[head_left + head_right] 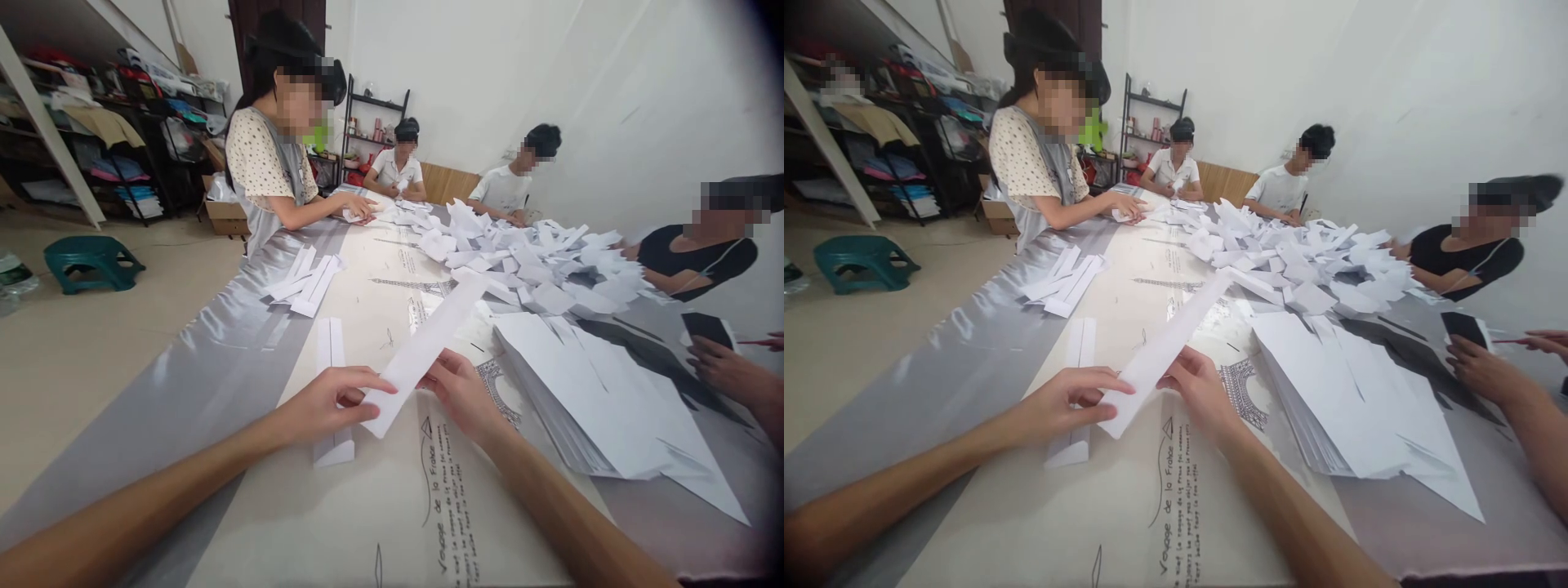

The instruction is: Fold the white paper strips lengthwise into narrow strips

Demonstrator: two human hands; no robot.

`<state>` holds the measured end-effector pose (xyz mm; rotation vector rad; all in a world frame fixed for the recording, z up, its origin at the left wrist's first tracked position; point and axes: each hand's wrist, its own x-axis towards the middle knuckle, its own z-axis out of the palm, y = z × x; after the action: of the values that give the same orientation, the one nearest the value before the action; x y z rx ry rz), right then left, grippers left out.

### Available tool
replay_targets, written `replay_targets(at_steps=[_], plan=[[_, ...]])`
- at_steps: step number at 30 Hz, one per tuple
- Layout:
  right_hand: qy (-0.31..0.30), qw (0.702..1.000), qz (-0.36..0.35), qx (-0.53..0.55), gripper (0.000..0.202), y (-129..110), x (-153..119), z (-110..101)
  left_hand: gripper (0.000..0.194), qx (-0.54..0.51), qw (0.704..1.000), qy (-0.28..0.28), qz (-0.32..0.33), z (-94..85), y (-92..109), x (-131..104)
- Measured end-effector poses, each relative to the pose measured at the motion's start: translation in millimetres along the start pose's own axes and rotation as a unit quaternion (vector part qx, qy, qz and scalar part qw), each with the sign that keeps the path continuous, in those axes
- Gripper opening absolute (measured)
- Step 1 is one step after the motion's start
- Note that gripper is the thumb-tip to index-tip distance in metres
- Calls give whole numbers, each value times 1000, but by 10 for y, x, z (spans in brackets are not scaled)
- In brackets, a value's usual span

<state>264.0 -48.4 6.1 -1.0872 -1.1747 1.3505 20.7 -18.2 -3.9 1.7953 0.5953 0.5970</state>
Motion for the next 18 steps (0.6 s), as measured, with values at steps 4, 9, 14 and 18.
replay_targets(at_steps=[4, 9, 14, 18], plan=[[-72, 997, -21, 26, 32, -35, -38, 56, 33, -25, 999, 19, -18, -7, -15, 7], [-71, 997, -32, -17, 35, 10, -48, 94, 33, -13, 999, 15, -35, -10, 8, -4], [-46, 995, -51, -75, 21, 49, -18, 58, 36, -82, 995, 52, -32, 30, 64, 0], [-132, 987, -38, -83, 20, 22, -61, 123, 34, -137, 987, 78, -35, 19, 86, 21]])
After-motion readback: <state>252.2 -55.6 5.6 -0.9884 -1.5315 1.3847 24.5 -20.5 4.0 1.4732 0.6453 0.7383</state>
